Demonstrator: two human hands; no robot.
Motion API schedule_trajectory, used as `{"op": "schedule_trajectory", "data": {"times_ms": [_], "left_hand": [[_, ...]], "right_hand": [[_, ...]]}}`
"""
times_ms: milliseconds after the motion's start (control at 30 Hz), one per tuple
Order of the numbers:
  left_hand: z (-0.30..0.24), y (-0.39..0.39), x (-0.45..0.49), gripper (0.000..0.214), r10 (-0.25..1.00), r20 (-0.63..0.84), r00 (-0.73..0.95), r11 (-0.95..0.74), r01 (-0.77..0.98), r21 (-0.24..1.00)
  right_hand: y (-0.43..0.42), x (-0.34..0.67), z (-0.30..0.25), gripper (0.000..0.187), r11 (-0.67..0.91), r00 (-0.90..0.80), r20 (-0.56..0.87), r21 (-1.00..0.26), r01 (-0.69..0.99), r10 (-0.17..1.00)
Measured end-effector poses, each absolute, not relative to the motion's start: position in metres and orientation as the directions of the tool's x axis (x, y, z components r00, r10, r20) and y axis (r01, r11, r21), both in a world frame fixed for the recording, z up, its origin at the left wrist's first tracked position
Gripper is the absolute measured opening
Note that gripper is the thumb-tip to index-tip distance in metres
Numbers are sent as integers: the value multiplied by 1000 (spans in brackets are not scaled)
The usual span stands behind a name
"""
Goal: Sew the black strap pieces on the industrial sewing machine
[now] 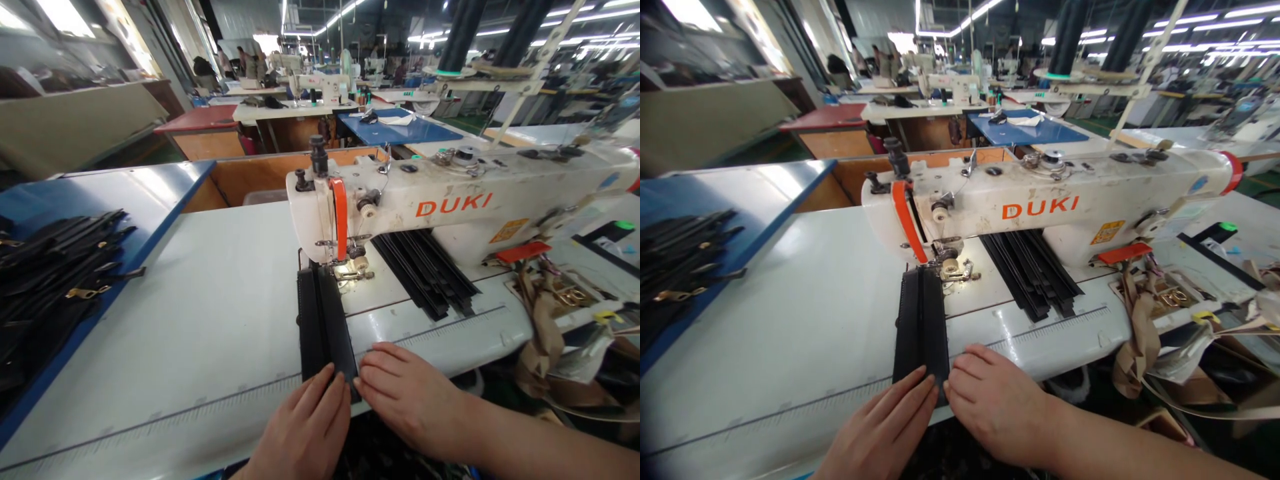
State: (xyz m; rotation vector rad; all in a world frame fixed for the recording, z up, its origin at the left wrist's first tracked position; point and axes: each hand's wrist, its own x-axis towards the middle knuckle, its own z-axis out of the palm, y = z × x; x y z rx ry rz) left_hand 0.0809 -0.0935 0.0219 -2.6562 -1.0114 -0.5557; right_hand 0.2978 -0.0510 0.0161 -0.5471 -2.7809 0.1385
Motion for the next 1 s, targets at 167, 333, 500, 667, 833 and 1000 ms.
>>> {"op": "schedule_trajectory", "data": {"times_ms": [167,333,500,667,833,1000], "left_hand": [[27,-91,81,44,570,421,706,-739,664,-113],[28,-88,81,44,546,443,711,-742,656,-138],[25,-86,79,43,538,454,710,-746,652,-137],[26,-79,77,44,558,423,713,-749,653,-112],[25,-60,75,48,593,411,693,-729,678,-91],[14,-37,68,45,600,462,653,-717,695,-52]], "right_hand": [[-51,297,21,22,923,-888,253,-144,357,384],[-50,297,22,22,924,-889,254,-152,351,380],[-48,298,21,22,927,-891,264,-169,334,369],[-37,295,22,21,926,-891,262,-188,328,369],[-15,287,19,17,922,-874,293,-151,357,387],[8,277,14,15,904,-845,327,-96,417,424]]}}
